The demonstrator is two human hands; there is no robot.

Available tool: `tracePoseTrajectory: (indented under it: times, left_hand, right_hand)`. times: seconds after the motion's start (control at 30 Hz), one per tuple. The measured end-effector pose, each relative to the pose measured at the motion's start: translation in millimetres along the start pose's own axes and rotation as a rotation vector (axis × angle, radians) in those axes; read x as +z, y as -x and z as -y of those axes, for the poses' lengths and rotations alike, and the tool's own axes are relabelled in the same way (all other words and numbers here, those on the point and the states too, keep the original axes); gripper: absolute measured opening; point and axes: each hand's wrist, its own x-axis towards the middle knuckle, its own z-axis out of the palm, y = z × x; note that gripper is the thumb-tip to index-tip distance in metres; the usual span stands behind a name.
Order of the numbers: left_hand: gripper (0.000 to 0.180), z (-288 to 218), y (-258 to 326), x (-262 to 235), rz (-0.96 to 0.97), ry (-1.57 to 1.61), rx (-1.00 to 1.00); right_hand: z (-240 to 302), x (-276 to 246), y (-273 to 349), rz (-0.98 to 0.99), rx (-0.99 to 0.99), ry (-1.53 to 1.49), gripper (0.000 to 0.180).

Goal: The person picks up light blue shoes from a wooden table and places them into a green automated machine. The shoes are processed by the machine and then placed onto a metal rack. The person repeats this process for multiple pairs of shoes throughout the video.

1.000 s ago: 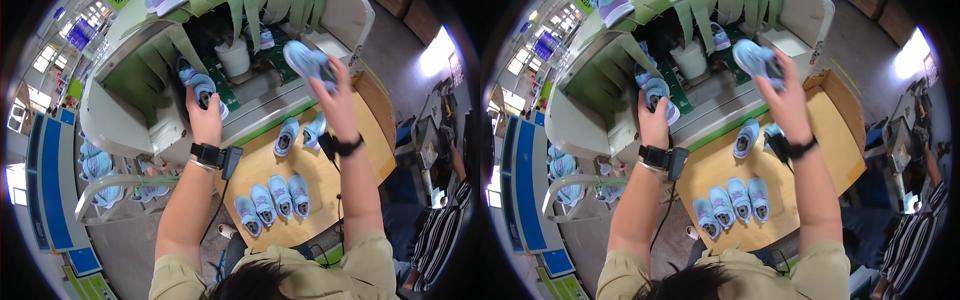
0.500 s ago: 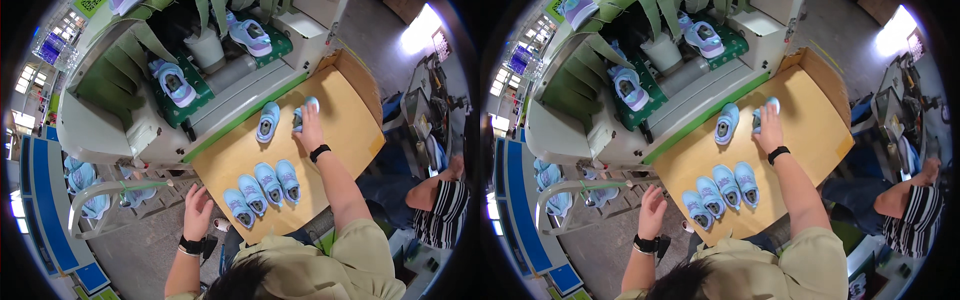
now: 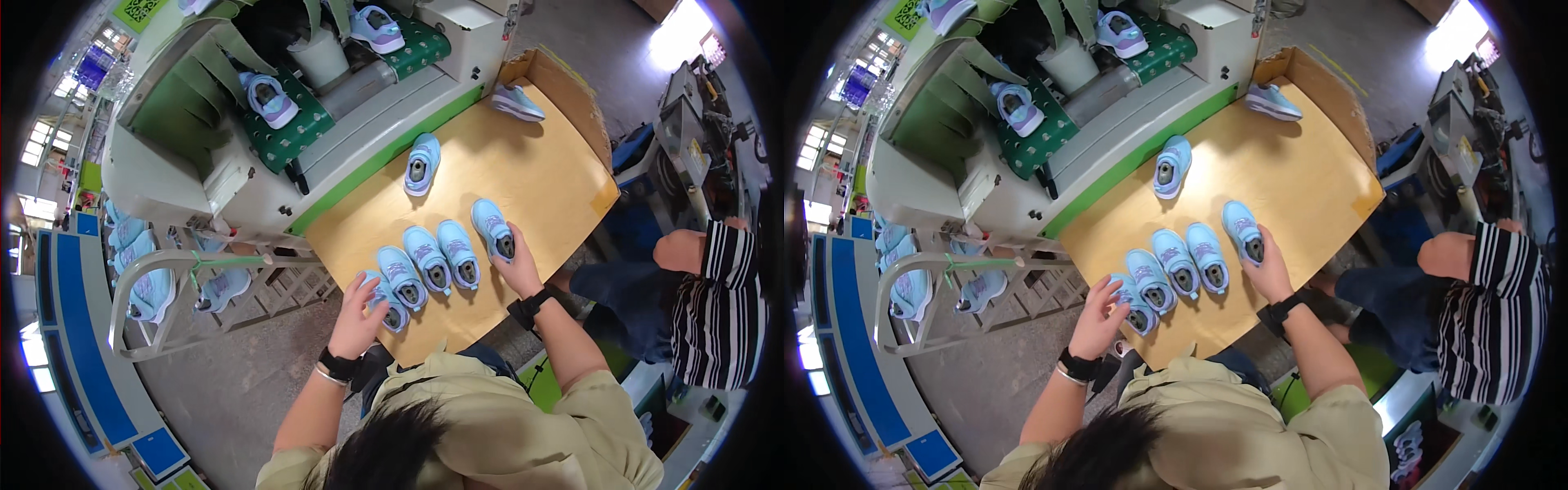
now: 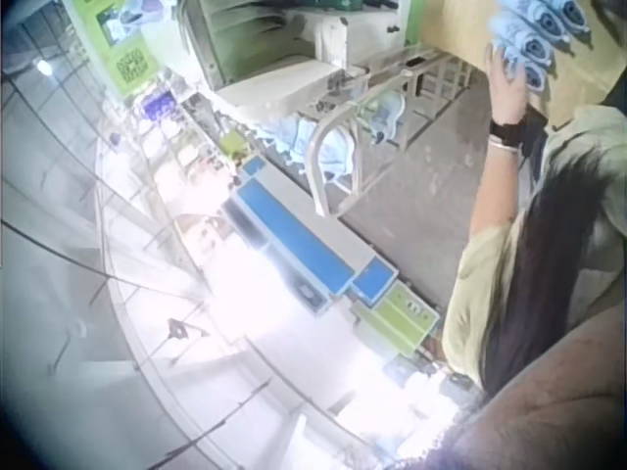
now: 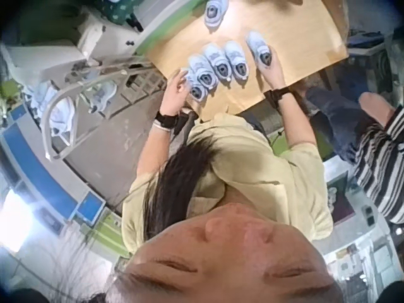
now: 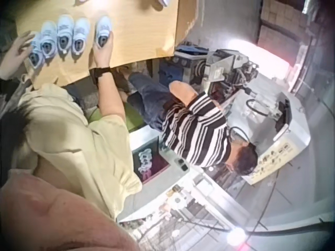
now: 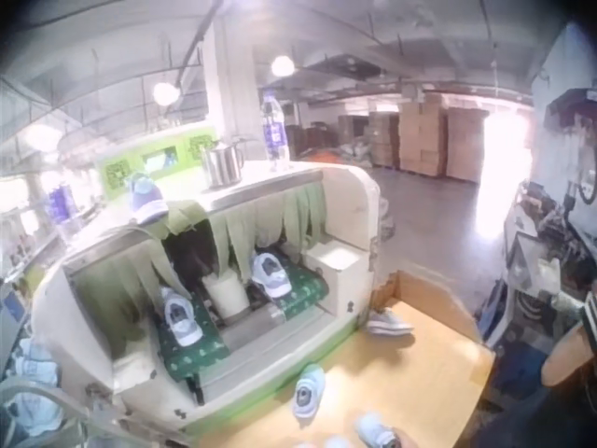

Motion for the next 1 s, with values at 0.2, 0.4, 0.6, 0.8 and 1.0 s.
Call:
tracePoseTrajectory:
  times: [0.2,0.4,0.6,0.8,1.0]
  left_hand:
    - [0.056,9,4,6,0.008,-0.194,0.068]
    - [0.055,15,11,-8,-0.046,-0.172,-0.021]
    - [0.052,29,12,-26,-0.125,-0.028,-0.167]
    - [0.051,43,17,-36,-0.18,-0.041,-0.22]
    - [0.048,39,5,-35,-0.14,0.026,-0.299]
  right_hand:
    - [0,-7,1,0.075,0.016,0.114,0.065]
    - [20,-30,-133,-0.126,-0.144,0.367,0.066]
    - [-11,-52,-286,-0.15,-0.186,0.821,0.068]
    - [-27,-51,-259,-0.324,-0.042,0.81,0.079]
    - [-69,-51,-282,-0.75,0.187,0.203,0.089]
